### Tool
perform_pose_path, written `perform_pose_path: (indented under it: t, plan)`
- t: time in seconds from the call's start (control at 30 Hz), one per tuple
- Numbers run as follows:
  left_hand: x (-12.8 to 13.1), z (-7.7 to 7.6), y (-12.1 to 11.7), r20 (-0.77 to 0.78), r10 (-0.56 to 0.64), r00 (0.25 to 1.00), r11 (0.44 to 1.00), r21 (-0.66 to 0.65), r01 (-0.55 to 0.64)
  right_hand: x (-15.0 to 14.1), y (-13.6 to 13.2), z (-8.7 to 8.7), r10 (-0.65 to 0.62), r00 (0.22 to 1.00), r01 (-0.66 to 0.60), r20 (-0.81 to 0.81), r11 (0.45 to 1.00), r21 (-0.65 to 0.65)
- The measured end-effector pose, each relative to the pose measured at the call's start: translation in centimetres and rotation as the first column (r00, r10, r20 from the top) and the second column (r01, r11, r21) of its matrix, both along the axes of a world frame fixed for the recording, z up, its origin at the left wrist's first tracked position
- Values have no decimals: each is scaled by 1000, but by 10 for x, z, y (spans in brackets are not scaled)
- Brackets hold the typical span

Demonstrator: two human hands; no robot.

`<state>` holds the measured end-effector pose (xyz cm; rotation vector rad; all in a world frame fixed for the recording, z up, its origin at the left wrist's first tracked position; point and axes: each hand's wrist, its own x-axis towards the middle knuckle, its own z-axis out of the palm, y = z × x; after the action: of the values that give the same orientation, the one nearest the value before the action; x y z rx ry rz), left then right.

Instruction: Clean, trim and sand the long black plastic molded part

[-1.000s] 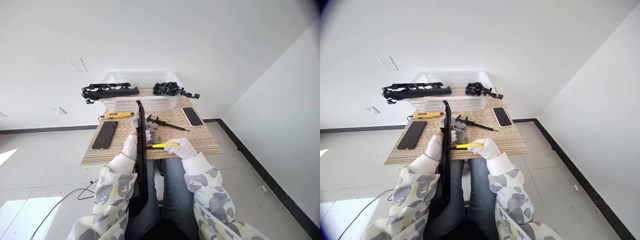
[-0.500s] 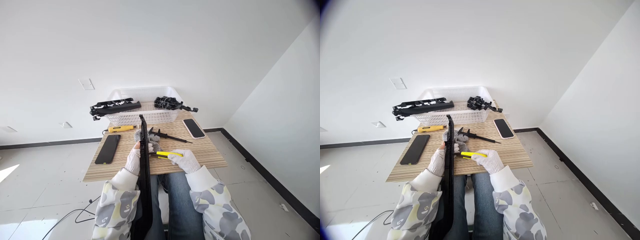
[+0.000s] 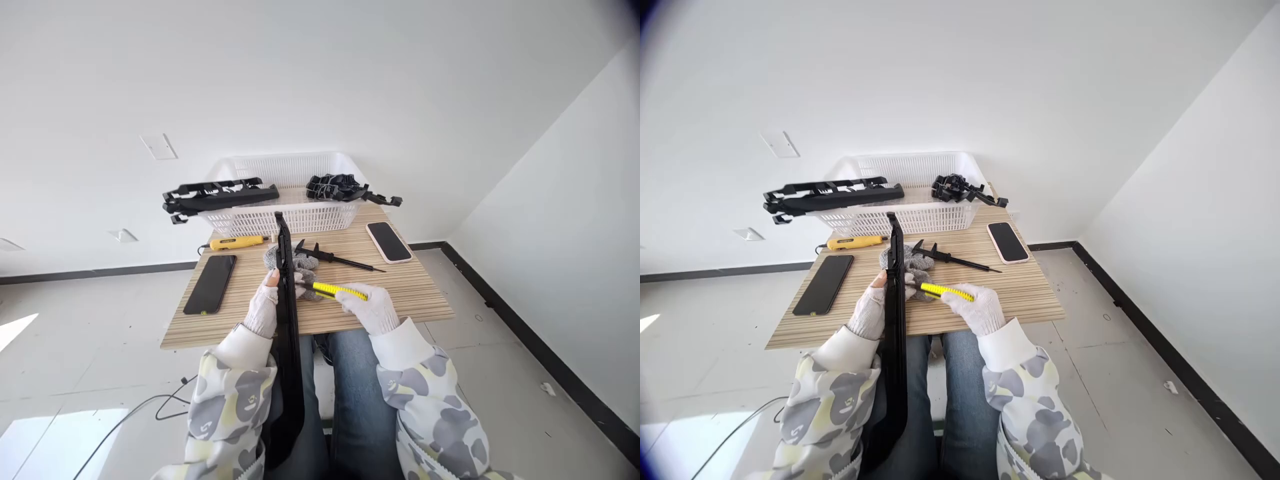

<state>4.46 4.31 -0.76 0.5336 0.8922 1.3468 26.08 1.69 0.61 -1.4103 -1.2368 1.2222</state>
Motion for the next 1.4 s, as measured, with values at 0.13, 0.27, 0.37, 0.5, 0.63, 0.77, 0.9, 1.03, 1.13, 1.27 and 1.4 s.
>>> perform_pose_path:
  t: [0.13, 0.27, 0.37, 0.5, 0.63, 0.77, 0.9, 1.03, 1.13, 1.27, 1.4]
  plan:
    - [7, 12, -8, -137, 45, 990, 997, 66, -37, -1, 4, -2, -180, 983, 179, -24, 983, -25]
    - [11, 17, -12, -198, 70, 978, 996, 74, -57, 1, 8, -8, -206, 977, 202, -55, 977, -72]
    - [10, 17, -12, -187, 46, 981, 997, 74, -33, 3, 7, -7, -154, 988, 152, -30, 987, -53]
    - [7, 15, -10, -220, 22, 975, 997, 78, -5, 4, 4, -2, -77, 997, 78, 6, 996, -33]
    - [3, 12, -8, -150, 5, 989, 996, 85, 8, 5, 3, 1, -57, 998, 57, -1, 997, -42]
    - [1, 12, -6, -76, -9, 997, 1000, 19, 11, 5, 3, 1, -38, 999, 40, 37, 998, -45]
    - [2, 13, -4, -157, 53, 986, 999, 7, -53, 6, 3, 1, -34, 999, 36, 35, 999, -40]
    - [3, 11, -4, -157, 34, 987, 999, 24, -31, 6, 4, -1, -50, 998, 51, 28, 998, -43]
    - [3, 10, -5, -137, 43, 990, 999, 32, -39, 5, 4, -3, -65, 998, 65, 15, 997, -39]
    - [1, 12, -8, -85, 39, 996, 999, 41, -36, 5, 4, -4, -86, 996, 85, -21, 996, -40]
    - [-4, 19, -8, 37, -57, 998, 998, 13, 56, 5, 4, -6, -95, 995, 94, -28, 995, -41]
